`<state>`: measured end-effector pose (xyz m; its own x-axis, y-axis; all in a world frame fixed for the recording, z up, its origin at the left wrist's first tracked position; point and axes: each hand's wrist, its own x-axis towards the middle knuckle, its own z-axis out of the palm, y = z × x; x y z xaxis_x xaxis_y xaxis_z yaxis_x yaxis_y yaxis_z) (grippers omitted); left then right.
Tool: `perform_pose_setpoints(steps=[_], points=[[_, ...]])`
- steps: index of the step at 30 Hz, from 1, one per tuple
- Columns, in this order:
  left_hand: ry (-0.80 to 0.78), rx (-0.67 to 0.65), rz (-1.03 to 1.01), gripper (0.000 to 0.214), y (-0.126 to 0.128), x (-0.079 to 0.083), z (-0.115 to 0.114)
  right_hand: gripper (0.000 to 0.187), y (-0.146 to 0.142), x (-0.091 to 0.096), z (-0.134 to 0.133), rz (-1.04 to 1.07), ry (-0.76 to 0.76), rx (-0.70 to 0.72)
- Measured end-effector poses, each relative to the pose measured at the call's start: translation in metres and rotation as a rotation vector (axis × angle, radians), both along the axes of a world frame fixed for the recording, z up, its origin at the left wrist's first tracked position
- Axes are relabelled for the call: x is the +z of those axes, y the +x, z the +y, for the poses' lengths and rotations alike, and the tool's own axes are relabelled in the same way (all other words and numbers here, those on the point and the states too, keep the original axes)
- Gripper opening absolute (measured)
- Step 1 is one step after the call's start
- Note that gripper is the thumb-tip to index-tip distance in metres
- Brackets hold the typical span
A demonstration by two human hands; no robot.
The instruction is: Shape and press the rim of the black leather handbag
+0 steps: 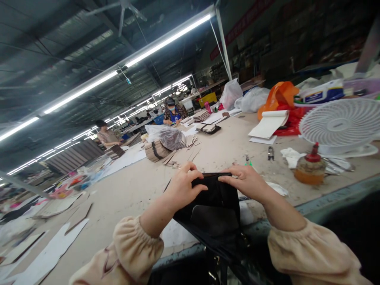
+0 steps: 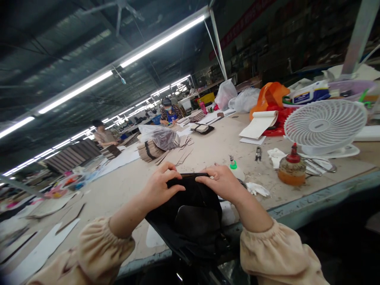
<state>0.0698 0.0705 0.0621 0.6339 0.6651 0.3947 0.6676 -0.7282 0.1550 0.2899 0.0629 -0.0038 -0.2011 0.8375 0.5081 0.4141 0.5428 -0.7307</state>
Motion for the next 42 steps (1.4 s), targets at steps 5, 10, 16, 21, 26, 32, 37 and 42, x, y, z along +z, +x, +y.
perform_pose_setpoints(steps=[5, 10, 16, 21, 26, 32, 37, 42], points=[[-0.005, 0.027, 0.020, 0.013, -0.003, -0.004, 0.000, 0.018, -0.006, 0.000, -0.001, -0.037, 0.037, -0.080], [-0.032, 0.062, -0.014, 0.015, -0.006, -0.006, 0.002, 0.022, -0.008, -0.002, -0.001, -0.090, 0.072, -0.160], [-0.047, 0.074, -0.011, 0.015, -0.006, -0.004, 0.003, 0.019, -0.003, -0.005, -0.001, -0.004, -0.025, -0.097], [-0.077, 0.085, -0.002, 0.016, -0.006, -0.003, -0.001, 0.041, -0.004, -0.002, -0.004, 0.041, 0.090, -0.100], [-0.068, 0.106, 0.011, 0.017, -0.006, -0.004, -0.001, 0.023, -0.007, 0.000, -0.003, 0.032, 0.388, -0.085], [-0.085, 0.065, -0.006, 0.016, -0.008, -0.004, -0.002, 0.012, -0.008, -0.004, -0.002, -0.036, 0.441, -0.054], [-0.092, 0.011, -0.005, 0.016, -0.011, -0.005, -0.003, 0.020, -0.009, -0.004, -0.003, -0.175, 0.451, -0.015], [-0.099, 0.019, -0.018, 0.016, -0.011, -0.004, -0.003, 0.017, -0.014, 0.001, -0.007, -0.183, 0.409, -0.014]])
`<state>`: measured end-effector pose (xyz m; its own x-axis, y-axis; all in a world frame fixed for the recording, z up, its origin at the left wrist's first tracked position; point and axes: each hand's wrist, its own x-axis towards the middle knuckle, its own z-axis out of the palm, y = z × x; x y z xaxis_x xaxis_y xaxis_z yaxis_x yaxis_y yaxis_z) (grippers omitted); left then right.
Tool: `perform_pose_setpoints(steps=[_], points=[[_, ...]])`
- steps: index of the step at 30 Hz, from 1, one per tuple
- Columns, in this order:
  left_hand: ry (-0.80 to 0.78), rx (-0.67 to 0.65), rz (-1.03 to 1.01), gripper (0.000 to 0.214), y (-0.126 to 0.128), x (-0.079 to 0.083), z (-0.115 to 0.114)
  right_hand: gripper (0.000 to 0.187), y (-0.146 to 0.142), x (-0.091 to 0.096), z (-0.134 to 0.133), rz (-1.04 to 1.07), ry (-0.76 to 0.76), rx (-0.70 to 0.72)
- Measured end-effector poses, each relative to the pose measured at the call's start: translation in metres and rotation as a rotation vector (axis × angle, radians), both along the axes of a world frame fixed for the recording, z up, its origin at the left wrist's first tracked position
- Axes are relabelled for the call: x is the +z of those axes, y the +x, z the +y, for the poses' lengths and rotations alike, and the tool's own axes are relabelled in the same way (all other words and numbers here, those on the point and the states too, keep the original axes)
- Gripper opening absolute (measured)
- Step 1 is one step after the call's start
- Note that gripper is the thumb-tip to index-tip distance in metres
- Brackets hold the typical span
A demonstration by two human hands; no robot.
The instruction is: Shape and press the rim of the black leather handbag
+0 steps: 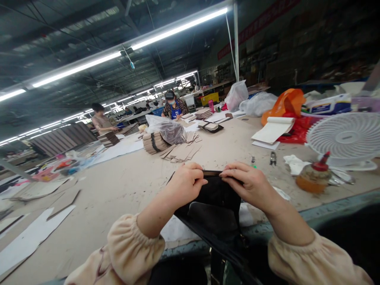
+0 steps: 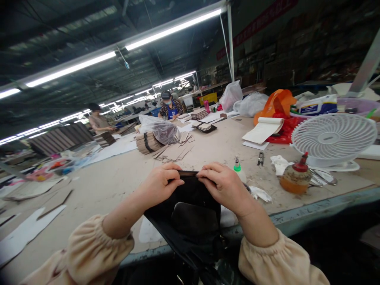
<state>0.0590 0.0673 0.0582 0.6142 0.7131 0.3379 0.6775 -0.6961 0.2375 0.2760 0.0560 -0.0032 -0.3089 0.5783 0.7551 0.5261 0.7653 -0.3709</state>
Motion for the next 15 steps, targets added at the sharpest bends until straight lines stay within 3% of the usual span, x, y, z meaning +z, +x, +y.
perform_pose_setpoints(steps=[7, 11, 15], points=[[-0.032, 0.117, -0.015, 0.018, 0.0027, 0.0016, -0.0005, 0.006, -0.0071, -0.0035, 0.0006, 0.114, -0.043, -0.049], [-0.014, 0.134, 0.006, 0.018, 0.0031, 0.0011, 0.0021, 0.025, -0.0079, -0.0059, 0.0025, 0.188, -0.103, -0.119], [-0.002, 0.147, 0.018, 0.020, 0.0039, 0.0007, 0.0045, 0.023, -0.0078, -0.0033, 0.0033, 0.154, -0.145, -0.115]])
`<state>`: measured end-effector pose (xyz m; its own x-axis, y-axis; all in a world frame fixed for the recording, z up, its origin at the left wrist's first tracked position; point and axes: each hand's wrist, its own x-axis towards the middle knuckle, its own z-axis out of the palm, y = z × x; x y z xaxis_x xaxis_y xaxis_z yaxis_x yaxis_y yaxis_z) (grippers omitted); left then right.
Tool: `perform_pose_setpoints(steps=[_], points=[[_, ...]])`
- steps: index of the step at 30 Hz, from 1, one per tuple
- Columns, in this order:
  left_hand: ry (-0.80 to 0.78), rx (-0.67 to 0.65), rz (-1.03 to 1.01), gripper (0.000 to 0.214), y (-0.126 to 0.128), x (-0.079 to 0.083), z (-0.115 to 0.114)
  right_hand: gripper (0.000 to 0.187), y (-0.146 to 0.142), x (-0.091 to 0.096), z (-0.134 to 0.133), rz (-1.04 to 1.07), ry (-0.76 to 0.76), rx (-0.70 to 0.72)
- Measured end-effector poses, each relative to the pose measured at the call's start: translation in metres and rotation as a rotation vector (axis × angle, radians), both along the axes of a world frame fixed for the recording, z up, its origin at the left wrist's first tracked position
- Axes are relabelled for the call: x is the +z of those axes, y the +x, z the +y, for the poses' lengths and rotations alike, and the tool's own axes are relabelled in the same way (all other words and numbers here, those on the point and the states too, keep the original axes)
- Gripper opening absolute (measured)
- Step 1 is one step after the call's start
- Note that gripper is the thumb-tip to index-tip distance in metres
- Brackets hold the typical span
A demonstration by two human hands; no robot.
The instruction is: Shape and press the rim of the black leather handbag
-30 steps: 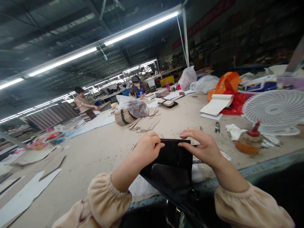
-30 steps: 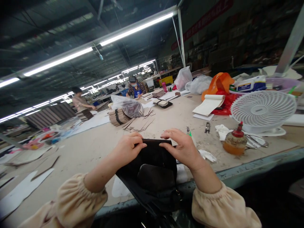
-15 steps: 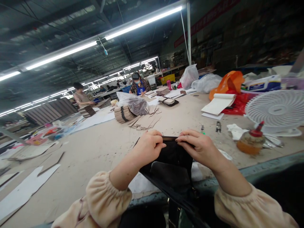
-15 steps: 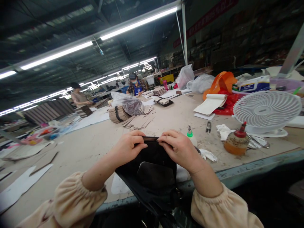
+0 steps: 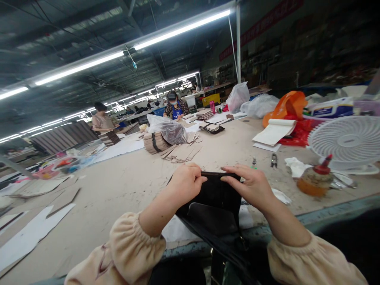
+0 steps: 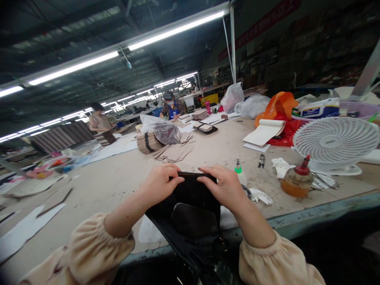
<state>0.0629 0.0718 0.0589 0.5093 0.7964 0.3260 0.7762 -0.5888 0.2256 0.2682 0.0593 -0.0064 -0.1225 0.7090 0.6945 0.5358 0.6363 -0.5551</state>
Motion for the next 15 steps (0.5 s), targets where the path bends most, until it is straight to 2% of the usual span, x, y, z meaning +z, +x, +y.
perform_pose_setpoints(steps=[4, 15], points=[[0.005, 0.003, 0.027, 0.022, 0.0012, 0.0000, 0.0023, 0.017, -0.0006, 0.0015, 0.0005, -0.019, -0.011, 0.001], [0.027, 0.057, 0.134, 0.024, 0.0032, 0.0012, 0.0034, 0.013, -0.0081, 0.0038, -0.0020, -0.094, 0.081, -0.034]])
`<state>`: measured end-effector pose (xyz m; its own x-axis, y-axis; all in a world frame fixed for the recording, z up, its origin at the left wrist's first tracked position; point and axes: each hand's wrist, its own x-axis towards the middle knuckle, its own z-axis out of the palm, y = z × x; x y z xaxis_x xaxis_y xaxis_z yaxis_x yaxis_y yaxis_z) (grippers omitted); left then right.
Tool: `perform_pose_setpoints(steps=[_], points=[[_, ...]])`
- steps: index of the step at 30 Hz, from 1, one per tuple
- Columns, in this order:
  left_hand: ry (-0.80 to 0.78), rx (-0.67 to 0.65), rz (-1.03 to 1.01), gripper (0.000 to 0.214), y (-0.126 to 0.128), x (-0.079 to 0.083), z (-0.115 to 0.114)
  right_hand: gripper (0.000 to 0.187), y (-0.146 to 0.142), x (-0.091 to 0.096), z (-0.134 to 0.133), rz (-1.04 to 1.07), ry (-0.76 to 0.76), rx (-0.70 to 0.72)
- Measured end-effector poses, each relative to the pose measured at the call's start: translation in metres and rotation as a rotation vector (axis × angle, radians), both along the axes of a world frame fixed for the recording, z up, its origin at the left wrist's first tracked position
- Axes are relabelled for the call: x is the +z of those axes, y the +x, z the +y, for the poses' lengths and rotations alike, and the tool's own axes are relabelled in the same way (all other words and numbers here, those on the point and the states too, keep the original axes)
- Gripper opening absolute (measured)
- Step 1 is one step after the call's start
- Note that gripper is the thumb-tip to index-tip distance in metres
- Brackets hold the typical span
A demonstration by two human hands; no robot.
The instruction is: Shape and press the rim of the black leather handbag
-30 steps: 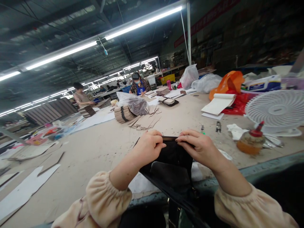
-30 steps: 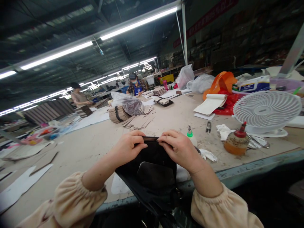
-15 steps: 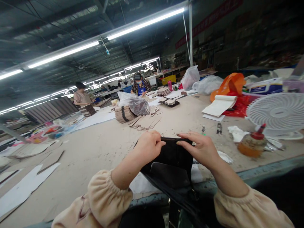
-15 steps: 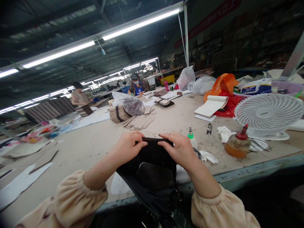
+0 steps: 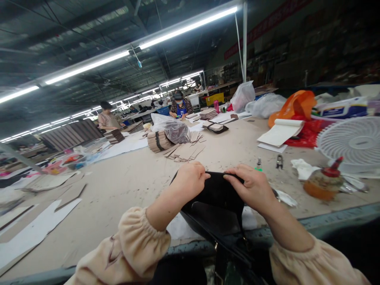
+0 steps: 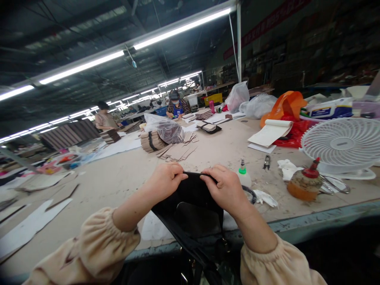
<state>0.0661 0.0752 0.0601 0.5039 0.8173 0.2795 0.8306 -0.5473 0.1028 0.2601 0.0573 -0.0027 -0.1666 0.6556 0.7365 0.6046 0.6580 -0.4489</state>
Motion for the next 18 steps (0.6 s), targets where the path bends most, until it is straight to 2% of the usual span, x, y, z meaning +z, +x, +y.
perform_pose_setpoints(steps=[10, 14, 18], points=[[-0.002, 0.086, 0.076, 0.024, 0.004, 0.002, 0.002, 0.013, -0.002, -0.001, 0.000, -0.004, -0.014, -0.004], [0.006, 0.071, 0.057, 0.024, 0.002, 0.001, 0.000, 0.021, 0.004, 0.003, 0.001, -0.105, -0.102, 0.094], [0.011, 0.065, 0.018, 0.022, 0.001, -0.001, -0.005, 0.035, 0.007, 0.016, -0.006, -0.161, -0.169, 0.182]])
